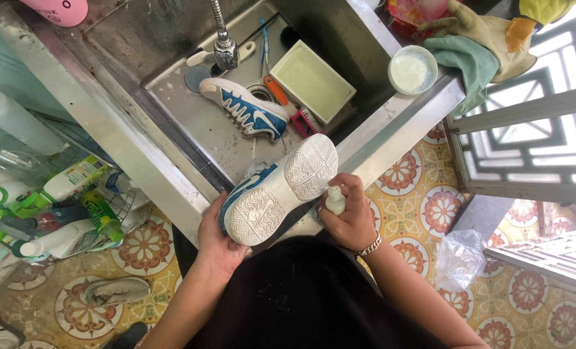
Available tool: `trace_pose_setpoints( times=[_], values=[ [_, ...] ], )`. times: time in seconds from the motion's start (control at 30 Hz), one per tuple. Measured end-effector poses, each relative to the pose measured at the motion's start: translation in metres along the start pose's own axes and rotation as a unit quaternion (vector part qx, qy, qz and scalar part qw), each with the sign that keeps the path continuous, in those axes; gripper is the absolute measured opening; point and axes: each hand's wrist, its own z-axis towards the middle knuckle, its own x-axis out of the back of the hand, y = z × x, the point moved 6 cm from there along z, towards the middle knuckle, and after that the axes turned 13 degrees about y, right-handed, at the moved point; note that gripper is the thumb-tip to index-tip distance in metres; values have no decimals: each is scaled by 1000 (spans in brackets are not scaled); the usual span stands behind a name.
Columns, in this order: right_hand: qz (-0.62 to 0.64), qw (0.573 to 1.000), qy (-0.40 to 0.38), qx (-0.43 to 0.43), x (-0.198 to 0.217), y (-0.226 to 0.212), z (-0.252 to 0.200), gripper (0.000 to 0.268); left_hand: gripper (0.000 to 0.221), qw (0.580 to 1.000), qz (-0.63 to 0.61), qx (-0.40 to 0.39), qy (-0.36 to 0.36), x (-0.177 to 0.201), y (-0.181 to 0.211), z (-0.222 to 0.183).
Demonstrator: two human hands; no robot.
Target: Washing a pair of sneakers in a sink using soap and a cleaning brush.
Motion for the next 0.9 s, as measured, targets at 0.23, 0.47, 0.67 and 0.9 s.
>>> trace_pose_setpoints(
  times=[0.23, 0.47, 0.67, 0.9],
  values=[
    [103, 990, -2, -100, 1, 27, -7, 57, 41, 1000, 17, -4, 11, 12, 1, 7],
    [408, 863, 276, -115, 100, 43, 27, 103, 42, 999, 36, -14, 26, -15, 1, -14],
    [497, 839, 219, 21, 112, -12, 50, 53, 41, 1000, 25, -10, 4, -15, 0, -10],
    [418, 868, 148, -225, 34, 16, 22, 41, 40, 1000, 18, -6, 1, -9, 2, -6]
  ],
)
